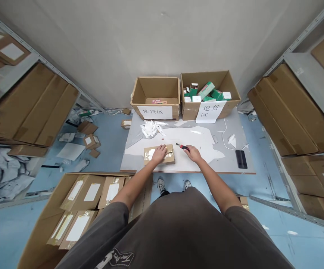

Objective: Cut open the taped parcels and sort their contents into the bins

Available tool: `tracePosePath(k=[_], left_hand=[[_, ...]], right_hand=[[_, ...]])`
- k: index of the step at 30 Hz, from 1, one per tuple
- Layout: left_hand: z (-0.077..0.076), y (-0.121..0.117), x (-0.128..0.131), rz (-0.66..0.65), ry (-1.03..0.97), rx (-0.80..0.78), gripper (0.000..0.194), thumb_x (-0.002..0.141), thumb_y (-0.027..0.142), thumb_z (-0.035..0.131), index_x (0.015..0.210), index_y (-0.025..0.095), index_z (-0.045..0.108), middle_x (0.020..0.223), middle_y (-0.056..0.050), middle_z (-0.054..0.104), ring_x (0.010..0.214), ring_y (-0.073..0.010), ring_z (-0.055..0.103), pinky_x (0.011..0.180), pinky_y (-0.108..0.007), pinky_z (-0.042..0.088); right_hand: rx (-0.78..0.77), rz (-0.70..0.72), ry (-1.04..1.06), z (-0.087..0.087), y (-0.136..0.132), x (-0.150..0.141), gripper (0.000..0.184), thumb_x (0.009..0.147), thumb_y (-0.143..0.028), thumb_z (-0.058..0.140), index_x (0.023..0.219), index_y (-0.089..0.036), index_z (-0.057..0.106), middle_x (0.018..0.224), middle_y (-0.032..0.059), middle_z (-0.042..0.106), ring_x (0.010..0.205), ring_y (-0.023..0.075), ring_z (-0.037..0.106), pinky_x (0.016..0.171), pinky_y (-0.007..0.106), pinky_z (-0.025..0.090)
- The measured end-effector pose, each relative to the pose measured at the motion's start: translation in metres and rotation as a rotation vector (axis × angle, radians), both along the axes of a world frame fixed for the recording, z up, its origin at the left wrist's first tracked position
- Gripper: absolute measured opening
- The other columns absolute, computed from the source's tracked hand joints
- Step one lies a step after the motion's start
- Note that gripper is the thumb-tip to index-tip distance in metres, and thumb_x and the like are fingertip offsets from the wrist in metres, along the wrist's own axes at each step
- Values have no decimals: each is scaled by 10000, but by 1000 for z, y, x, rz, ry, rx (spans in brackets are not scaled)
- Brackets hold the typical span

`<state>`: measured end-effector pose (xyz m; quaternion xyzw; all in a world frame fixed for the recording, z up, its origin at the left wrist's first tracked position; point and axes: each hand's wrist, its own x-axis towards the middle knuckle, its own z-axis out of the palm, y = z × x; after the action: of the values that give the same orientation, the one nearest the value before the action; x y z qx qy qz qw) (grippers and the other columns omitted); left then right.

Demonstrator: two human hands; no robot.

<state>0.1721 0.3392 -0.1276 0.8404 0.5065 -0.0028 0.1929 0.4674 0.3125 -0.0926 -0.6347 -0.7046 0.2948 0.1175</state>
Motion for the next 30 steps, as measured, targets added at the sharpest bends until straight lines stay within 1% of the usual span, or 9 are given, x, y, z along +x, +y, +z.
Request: tracePosePath(k=[4,7,9,13,16,20,25,28,30], left_hand=[[19,11,-19,-69,2,-31,286,1024,349,579,1292,261,626,1546,-130,564,1457,-315,484,1197,-488,418],[28,22,-39,-68,53,-99,513,924,309,695,1422,279,574,1564,-116,553,1460,-327,476,1192,-472,418],[30,29,-51,-9,120,-171,640,872,319,749,1475,280,538,1543,-124,572,1426,-342,514,1164,-473,444],[30,37,-62,103,200,-228,699,867,373,770,1505,268,504,1446,-151,633,1332,-343,608,1075,-441,505],[29,33,-65,162,219,-218,795,865,422,782,1552,211,443,1410,-202,644,1291,-364,647,1046,-435,515],[25,14,-64,430,241,-230,860,922,534,700,1607,152,349,1409,-250,640,1266,-373,683,1008,-416,526],[20,-9,-44,741,165,-340,984,967,641,567,1697,107,179,1491,-298,595,1314,-396,665,1008,-444,538],[21,-14,-40,737,153,-346,976,996,669,494,1713,103,152,1572,-293,532,1348,-395,636,1028,-468,543],[24,-14,-48,565,174,-252,854,1020,570,508,1708,151,224,1669,-258,434,1412,-387,578,1061,-477,529]], right_hand=[[-29,-280,503,16,1,-29,614,1050,-755,324,990,-230,635,929,78,706,798,221,683,800,348,575],[-67,-442,828,27,4,-61,651,956,-879,401,944,-249,565,787,18,670,635,179,655,658,315,582],[-80,-503,961,33,6,-78,643,924,-891,467,961,-254,550,763,3,676,597,164,658,608,294,579],[-106,-554,1027,43,8,-94,609,929,-862,491,972,-256,542,778,5,700,575,157,669,558,275,569],[-120,-564,1039,44,6,-98,585,925,-837,517,970,-254,546,778,8,707,572,163,669,552,282,566],[-164,-563,1081,39,-1,-101,578,899,-821,591,976,-249,553,752,2,710,555,162,664,550,284,561],[-198,-566,1150,30,-9,-107,631,826,-855,670,957,-248,560,710,-18,700,524,150,651,525,264,529],[-195,-555,1184,27,-11,-105,630,799,-844,710,933,-244,575,707,-14,708,515,149,649,524,266,526],[-185,-555,1185,27,-11,-100,619,797,-833,720,924,-242,585,704,-11,712,512,149,649,520,266,526]])
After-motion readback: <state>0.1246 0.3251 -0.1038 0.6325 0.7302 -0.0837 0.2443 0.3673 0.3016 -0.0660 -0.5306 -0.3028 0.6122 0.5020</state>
